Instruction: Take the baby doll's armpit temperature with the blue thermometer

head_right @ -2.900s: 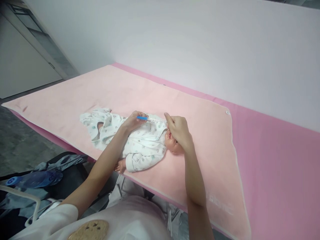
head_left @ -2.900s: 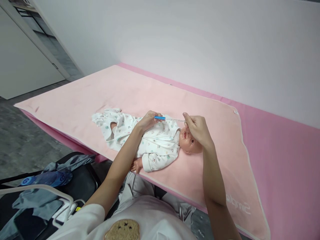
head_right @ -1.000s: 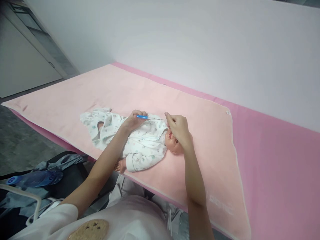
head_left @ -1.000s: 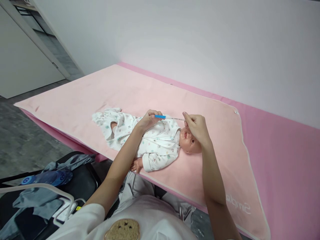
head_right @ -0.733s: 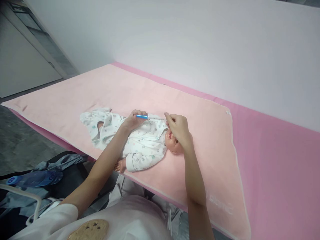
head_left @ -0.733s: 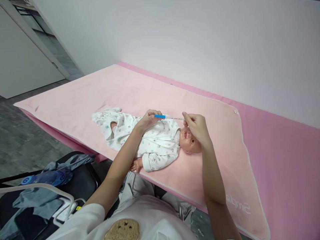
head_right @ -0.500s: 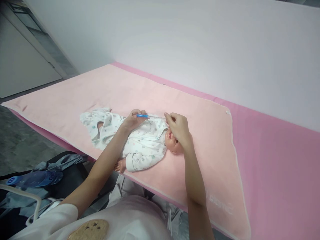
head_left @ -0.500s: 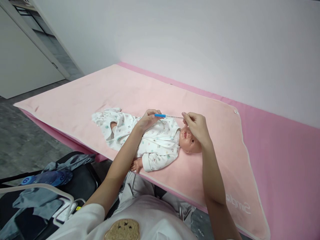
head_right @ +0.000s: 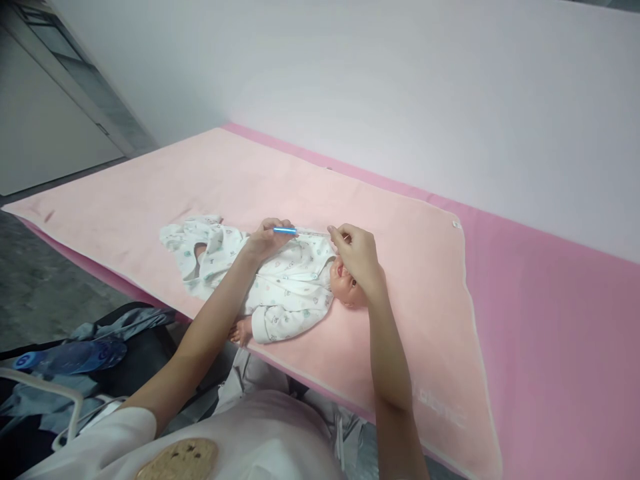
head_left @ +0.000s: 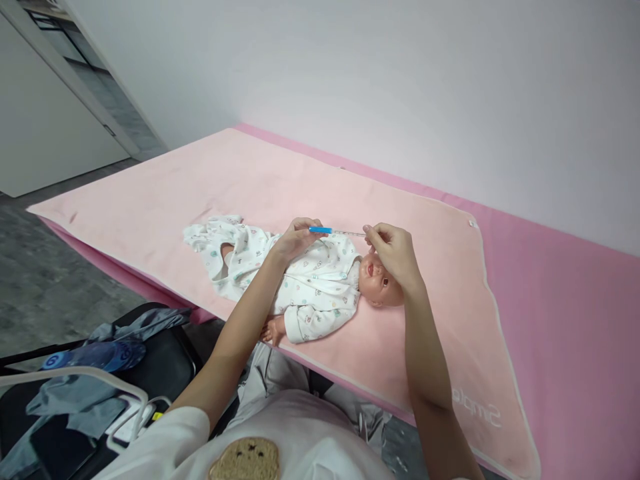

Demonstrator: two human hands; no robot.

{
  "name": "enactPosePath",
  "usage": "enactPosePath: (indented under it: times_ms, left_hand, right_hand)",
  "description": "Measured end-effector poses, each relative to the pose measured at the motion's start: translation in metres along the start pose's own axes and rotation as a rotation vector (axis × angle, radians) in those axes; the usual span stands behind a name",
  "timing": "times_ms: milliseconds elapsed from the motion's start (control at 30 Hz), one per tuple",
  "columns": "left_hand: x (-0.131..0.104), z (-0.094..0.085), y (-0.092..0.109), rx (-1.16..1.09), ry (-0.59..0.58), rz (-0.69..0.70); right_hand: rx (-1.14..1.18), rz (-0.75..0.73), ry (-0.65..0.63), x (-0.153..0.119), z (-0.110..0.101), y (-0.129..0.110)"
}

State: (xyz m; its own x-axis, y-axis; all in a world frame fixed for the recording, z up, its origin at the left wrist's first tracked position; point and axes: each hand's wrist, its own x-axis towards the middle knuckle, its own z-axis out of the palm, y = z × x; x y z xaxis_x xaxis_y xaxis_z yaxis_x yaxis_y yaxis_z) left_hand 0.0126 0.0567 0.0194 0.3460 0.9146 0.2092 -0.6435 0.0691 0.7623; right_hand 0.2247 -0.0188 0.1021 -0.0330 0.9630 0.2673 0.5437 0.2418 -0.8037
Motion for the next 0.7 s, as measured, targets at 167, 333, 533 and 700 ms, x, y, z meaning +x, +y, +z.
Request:
enactPosePath:
  times_ms: [167,333,533,700]
  left_hand:
    - [0.000,0.001,0.000,0.006,-0.023,0.014]
    - [0.000,0.001,0.001,0.029,-0.051,0.025]
    - [0.000,0.001,0.001,0.023,-0.008,0.018]
    - [0.001,0.002,-0.002,0.078,-0.057,-0.005]
  right_hand:
    - [-0.005,-0.005,-0.004,0.000,0.000,0.001]
    - [-0.001,-0.005,0.003,0.001,0.001,0.002]
    - [-0.062,-0.045,0.040,-0.009,-0.003,-0.015]
    - [-0.190,-0.230,0.247,-0.037,-0.017,-0.047]
